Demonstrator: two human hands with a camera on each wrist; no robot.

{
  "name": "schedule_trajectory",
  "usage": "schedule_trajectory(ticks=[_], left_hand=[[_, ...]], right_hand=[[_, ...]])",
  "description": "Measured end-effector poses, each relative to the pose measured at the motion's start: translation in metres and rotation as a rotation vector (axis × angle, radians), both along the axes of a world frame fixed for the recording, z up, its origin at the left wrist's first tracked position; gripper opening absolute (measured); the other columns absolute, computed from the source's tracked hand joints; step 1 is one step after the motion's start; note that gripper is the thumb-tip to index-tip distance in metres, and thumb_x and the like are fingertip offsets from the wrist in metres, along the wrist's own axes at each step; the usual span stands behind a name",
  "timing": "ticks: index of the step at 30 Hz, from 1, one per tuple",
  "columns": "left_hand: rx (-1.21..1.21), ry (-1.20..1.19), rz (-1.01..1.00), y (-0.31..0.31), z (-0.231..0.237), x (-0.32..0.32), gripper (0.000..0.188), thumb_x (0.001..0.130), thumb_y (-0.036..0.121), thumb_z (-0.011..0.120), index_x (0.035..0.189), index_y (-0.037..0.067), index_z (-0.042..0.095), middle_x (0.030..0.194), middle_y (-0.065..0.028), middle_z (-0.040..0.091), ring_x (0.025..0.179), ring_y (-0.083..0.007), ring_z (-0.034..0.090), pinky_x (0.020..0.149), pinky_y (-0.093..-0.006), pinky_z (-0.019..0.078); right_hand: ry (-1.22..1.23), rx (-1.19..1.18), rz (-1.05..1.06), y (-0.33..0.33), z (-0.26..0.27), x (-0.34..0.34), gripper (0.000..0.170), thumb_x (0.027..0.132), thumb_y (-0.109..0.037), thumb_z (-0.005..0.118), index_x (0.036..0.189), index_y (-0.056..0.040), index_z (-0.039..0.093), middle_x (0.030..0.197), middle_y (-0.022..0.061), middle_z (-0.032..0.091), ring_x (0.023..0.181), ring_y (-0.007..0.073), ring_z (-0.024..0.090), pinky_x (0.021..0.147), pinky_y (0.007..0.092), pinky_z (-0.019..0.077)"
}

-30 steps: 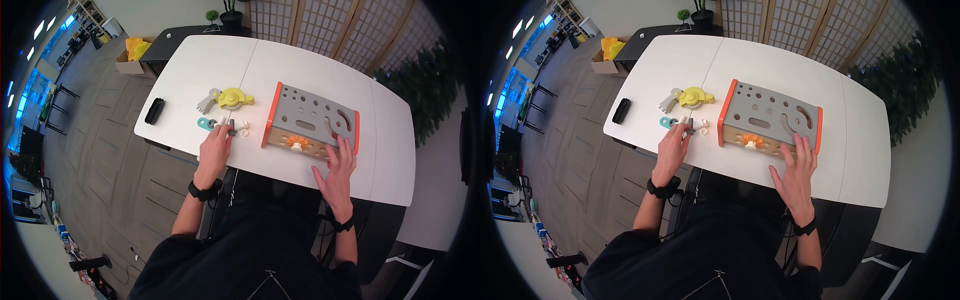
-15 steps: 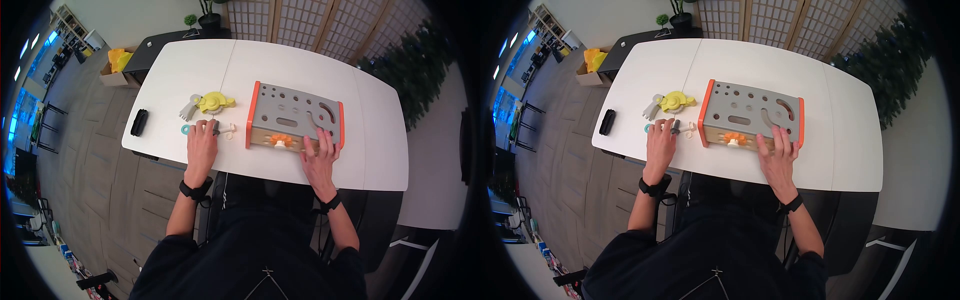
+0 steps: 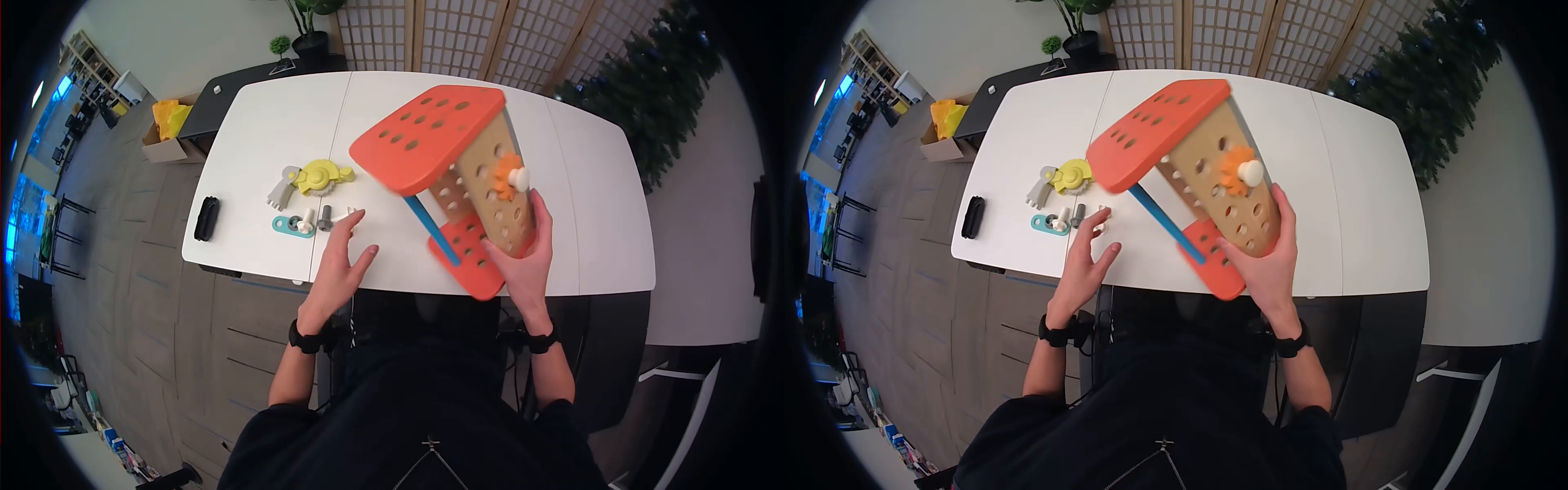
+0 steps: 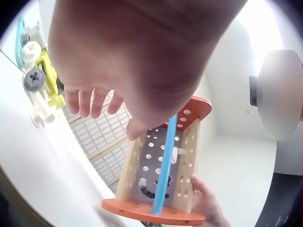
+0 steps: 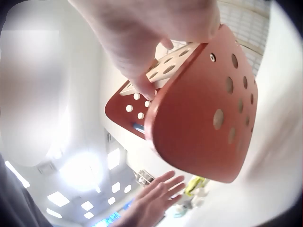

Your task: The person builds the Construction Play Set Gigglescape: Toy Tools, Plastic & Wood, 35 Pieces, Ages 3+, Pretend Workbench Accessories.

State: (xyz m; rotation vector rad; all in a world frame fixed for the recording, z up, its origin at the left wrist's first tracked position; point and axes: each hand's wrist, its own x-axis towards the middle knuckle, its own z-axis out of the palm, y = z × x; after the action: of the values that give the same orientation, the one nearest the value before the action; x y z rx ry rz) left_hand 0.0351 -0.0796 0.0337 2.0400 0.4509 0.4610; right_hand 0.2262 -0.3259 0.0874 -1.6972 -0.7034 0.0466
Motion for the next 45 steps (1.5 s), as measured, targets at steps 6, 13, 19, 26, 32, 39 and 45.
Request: schedule_trajectory(ticks=[6,13,19,26,32,39,45], left_hand=[[-0.423,-0.021,-0.305,-0.009,0.009,0.010,0.094,0.103,0.009,0.067,0.175,0.014,0.007,0.180,-0.0147,0.017,0.166,-0.0323,0.018,0.134,-0.0501,0.0199],[-0.616,-0.029,-0.384,-0.029,0.023,0.007,0.097,0.104,0.001,0.062,0.176,0.019,0.000,0.180,-0.0172,0.015,0.165,-0.0293,0.022,0.128,-0.0460,0.0323],[-0.656,0.061,-0.313,-0.031,0.026,0.006,0.093,0.104,-0.006,0.058,0.176,0.020,0.006,0.180,-0.0134,0.020,0.159,-0.0289,0.037,0.106,-0.0307,0.0518],[-0.752,0.004,-0.279,-0.024,0.007,0.014,0.089,0.104,-0.006,0.060,0.175,0.014,0.010,0.181,-0.0127,0.018,0.154,-0.0256,0.044,0.116,-0.0328,0.0456],[-0.655,0.077,-0.235,-0.017,0.002,0.009,0.077,0.109,0.004,0.058,0.174,0.012,0.018,0.178,-0.0140,0.026,0.152,-0.0288,0.048,0.118,-0.0372,0.0456],[0.374,0.208,0.332,0.074,-0.013,-0.023,0.033,0.105,0.006,0.061,0.137,0.006,0.066,0.133,-0.0163,0.065,0.104,-0.0278,0.072,0.087,-0.0409,0.0589],[0.604,0.445,0.416,0.106,-0.027,-0.041,0.034,0.100,0.007,0.069,0.133,0.008,0.068,0.124,-0.0163,0.063,0.099,-0.0371,0.071,0.085,-0.0465,0.0590]], right_hand=[[0.611,0.264,0.207,-0.017,-0.024,-0.008,0.083,0.094,-0.005,0.077,0.163,0.0036,0.033,0.161,0.0221,0.047,0.146,0.0268,0.050,0.120,0.0404,0.0449],[0.848,0.150,0.258,-0.028,-0.055,-0.017,0.059,0.110,-0.028,0.060,0.158,0.0020,0.044,0.138,0.0164,0.065,0.125,0.0203,0.063,0.110,0.0331,0.0483],[0.663,-0.078,0.214,-0.028,-0.083,-0.014,0.049,0.114,-0.035,0.054,0.142,0.0046,0.061,0.130,0.0096,0.066,0.120,0.0164,0.061,0.105,0.0328,0.0464],[0.699,-0.100,0.220,-0.020,-0.084,-0.018,0.045,0.112,-0.032,0.058,0.138,0.0044,0.065,0.125,0.0033,0.063,0.111,0.0135,0.056,0.101,0.0317,0.0445],[0.633,-0.134,0.194,-0.018,-0.097,-0.014,0.039,0.110,-0.026,0.058,0.133,0.0033,0.067,0.108,0.0011,0.058,0.093,0.0099,0.049,0.085,0.0286,0.0424],[0.602,-0.139,0.199,-0.019,-0.091,-0.015,0.036,0.111,-0.026,0.056,0.129,0.0033,0.067,0.101,0.0008,0.059,0.092,0.0099,0.049,0.084,0.0287,0.0425],[0.644,-0.114,0.231,-0.023,-0.104,-0.011,0.041,0.112,-0.027,0.056,0.140,0.0033,0.060,0.109,0.0041,0.064,0.099,0.0116,0.053,0.090,0.0291,0.0441]])
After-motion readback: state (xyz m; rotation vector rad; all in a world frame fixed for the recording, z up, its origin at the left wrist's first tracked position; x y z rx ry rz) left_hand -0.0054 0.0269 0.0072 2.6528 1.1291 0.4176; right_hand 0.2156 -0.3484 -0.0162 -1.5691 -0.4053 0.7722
